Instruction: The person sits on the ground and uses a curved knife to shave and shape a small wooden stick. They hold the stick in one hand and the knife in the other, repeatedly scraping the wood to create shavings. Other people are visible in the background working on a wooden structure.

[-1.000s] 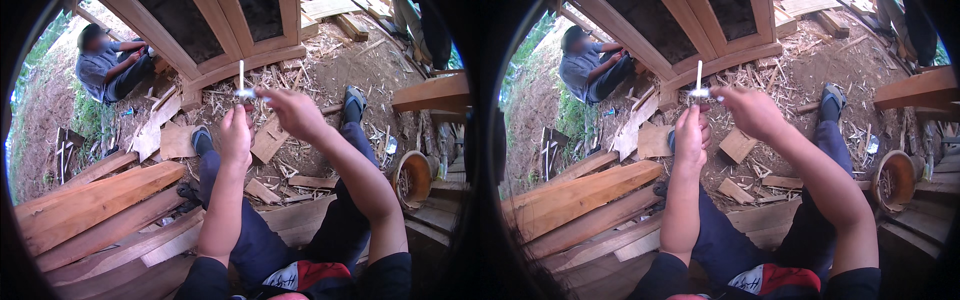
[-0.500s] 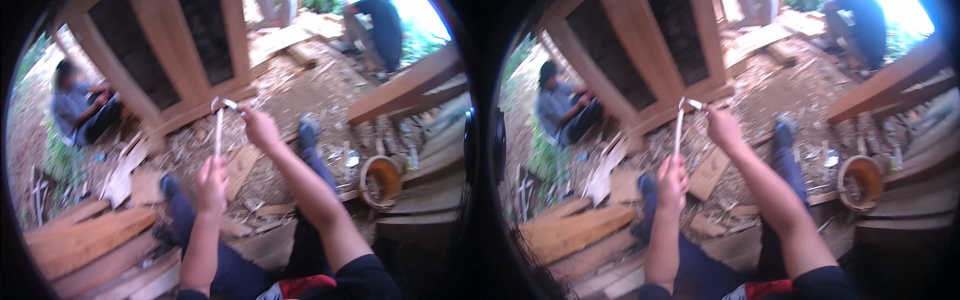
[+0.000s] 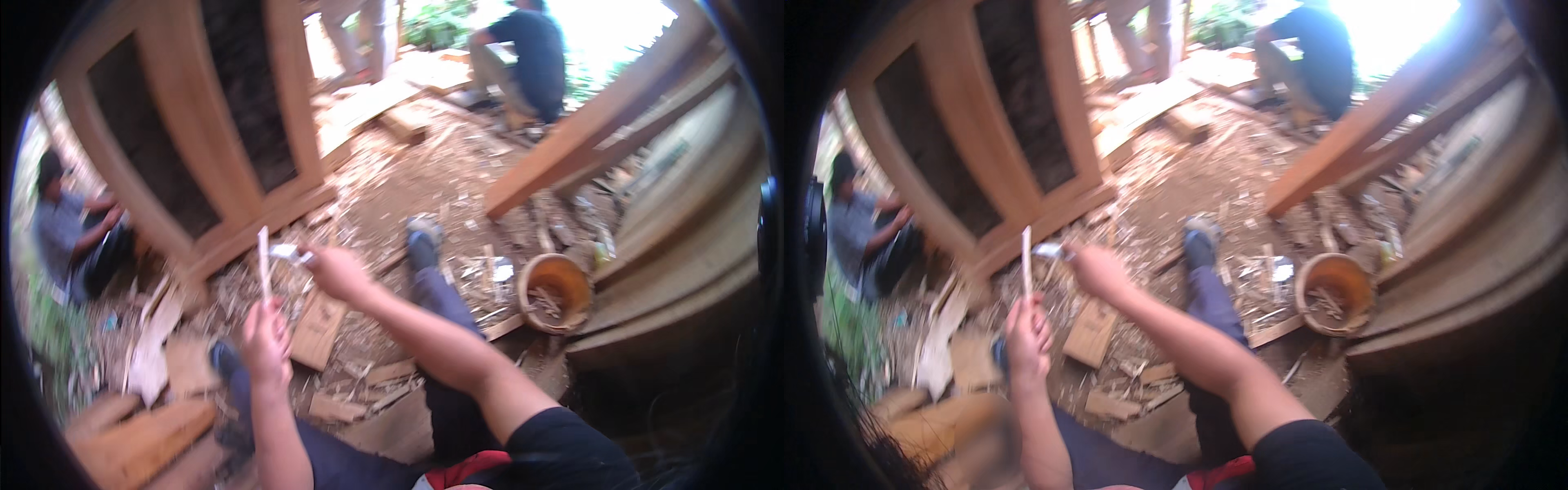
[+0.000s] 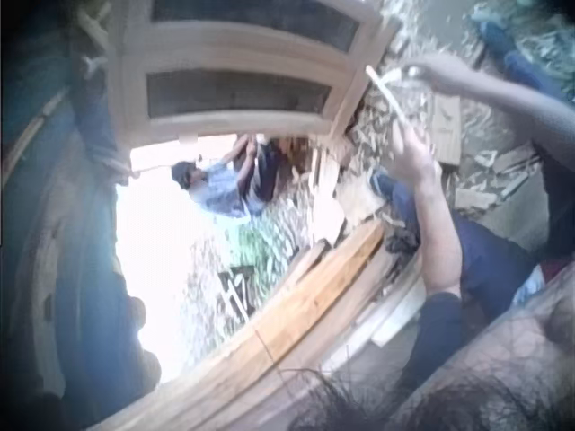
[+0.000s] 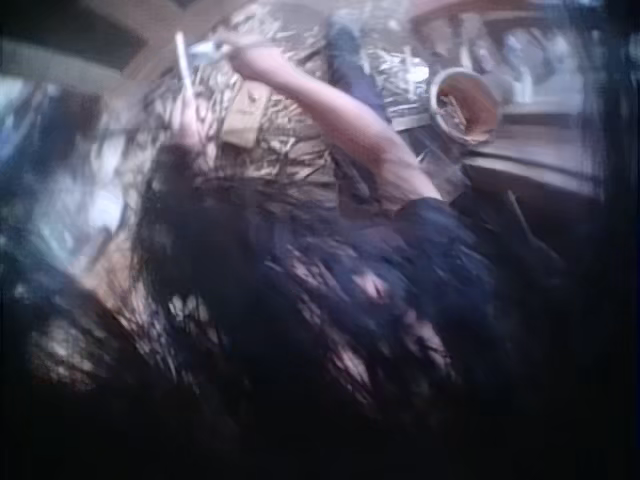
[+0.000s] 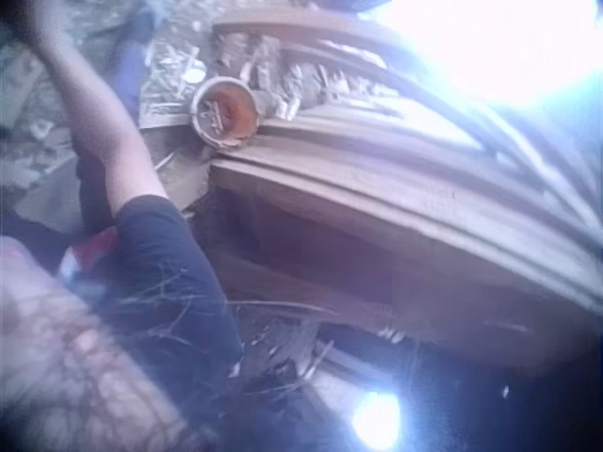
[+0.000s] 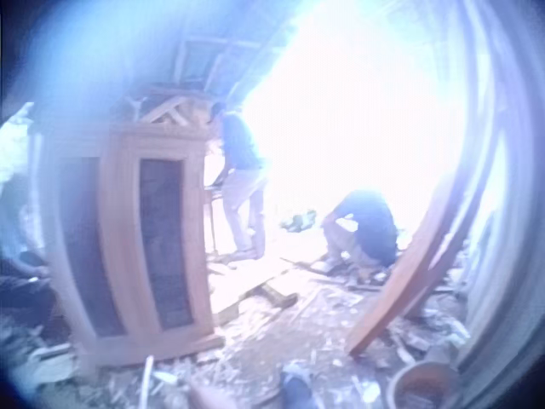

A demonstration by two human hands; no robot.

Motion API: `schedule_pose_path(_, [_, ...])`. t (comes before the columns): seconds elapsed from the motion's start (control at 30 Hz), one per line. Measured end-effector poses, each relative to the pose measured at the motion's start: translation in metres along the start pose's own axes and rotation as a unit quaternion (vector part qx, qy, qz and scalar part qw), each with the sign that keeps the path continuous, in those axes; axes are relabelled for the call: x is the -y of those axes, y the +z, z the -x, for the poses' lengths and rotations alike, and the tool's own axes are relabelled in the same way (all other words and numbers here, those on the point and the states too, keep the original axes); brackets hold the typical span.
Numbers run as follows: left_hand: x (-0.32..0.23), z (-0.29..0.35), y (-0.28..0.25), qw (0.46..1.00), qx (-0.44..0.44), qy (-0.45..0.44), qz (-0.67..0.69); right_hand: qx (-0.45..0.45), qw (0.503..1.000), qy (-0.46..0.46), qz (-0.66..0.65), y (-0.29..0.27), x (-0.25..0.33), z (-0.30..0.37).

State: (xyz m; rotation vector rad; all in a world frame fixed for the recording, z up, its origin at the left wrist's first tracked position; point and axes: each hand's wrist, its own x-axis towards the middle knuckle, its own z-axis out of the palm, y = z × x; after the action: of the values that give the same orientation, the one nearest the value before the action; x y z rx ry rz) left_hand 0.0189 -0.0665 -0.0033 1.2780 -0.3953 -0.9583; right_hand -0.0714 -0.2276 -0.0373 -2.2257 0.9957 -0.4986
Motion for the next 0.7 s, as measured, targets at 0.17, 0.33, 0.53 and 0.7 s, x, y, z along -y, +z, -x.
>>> schedule_pose_path(0.17, [-0.003,0.000,-0.010,0.999,-0.014,0.016,-0.039,-0.016,0.988,0.052,-0.147,0.001,0.009,0.004])
schedule_pose_path(0.33, [-0.006,0.005,-0.007,0.999,-0.012,0.024,-0.040,-0.080,0.973,-0.116,-0.183,0.005,0.026,0.014])
schedule_pose_path(0.53, [-0.014,0.001,-0.003,0.999,0.005,0.039,0.014,-0.055,0.963,-0.117,-0.237,-0.005,0.044,0.026])
schedule_pose_path(0.7, [-0.014,-0.006,0.005,1.000,-0.010,0.027,0.000,-0.056,0.952,-0.231,-0.192,0.003,0.034,0.023])
